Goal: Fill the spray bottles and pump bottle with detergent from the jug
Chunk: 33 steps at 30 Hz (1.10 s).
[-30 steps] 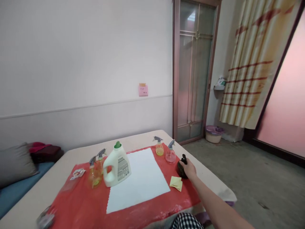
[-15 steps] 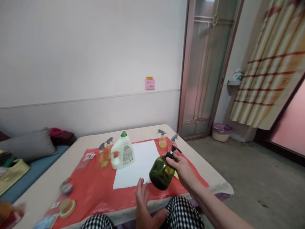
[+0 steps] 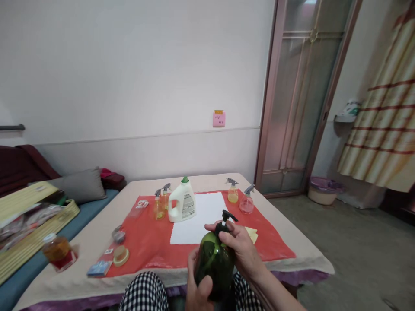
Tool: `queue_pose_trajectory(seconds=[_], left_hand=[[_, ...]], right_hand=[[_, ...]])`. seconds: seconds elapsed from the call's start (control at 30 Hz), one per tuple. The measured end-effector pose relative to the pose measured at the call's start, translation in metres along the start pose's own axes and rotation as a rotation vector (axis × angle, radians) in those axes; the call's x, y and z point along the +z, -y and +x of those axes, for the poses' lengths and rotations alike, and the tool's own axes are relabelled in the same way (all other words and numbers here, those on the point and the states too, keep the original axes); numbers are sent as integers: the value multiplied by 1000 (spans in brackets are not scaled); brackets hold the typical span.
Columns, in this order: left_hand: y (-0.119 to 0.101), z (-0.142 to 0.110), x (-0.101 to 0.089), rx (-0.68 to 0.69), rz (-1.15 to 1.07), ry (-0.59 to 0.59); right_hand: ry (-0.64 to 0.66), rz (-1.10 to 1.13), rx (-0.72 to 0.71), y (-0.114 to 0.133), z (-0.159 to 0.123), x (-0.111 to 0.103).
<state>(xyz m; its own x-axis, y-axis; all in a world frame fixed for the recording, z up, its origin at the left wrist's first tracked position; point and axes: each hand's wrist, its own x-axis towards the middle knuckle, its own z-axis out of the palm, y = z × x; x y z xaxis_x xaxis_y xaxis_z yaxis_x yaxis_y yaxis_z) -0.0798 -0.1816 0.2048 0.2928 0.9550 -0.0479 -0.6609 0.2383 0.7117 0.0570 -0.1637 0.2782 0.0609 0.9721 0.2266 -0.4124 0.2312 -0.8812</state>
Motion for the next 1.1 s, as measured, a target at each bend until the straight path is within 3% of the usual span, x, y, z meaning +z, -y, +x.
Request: queue_pose_trajectory(seconds=[0.07,0.13,0.27,0.33,0.4,0.53,0.6,0.67,0.77,0.87,0.97,1.1], left_hand=[[-5,0,-8,-312,-66,154],[-9,4,-12,-500,-102,279],[-14,15,-11,-540,-143,280],[-14,18,-10,-539,-168,236],[-12,21,-8,-456,-200,118],[-12,36,-5,-34,-80,-179],[-16,47,-6,127,35,-251],[-22,58,-11,153,87,-268],[-31,69,-24,-114,-29,-151],[-37,80,-34,-367,-158,-49],[-41,94,-35,-512,-255,57],[-47,112,-27,-608,-247,190]], right_hand=[[117,7,11,2,1,-1],[223,7,32,5,4,-3],[369,-18,77,9,12,-1],[334,-32,65,9,17,3],[200,-59,25,7,23,11],[-138,-51,-1,-5,37,29],[-225,-45,29,-12,44,35],[-242,-74,34,-18,52,36],[-160,-120,17,-22,65,27],[30,-142,20,-19,78,14],[179,-139,23,-12,91,5],[281,-93,70,-9,108,-1]])
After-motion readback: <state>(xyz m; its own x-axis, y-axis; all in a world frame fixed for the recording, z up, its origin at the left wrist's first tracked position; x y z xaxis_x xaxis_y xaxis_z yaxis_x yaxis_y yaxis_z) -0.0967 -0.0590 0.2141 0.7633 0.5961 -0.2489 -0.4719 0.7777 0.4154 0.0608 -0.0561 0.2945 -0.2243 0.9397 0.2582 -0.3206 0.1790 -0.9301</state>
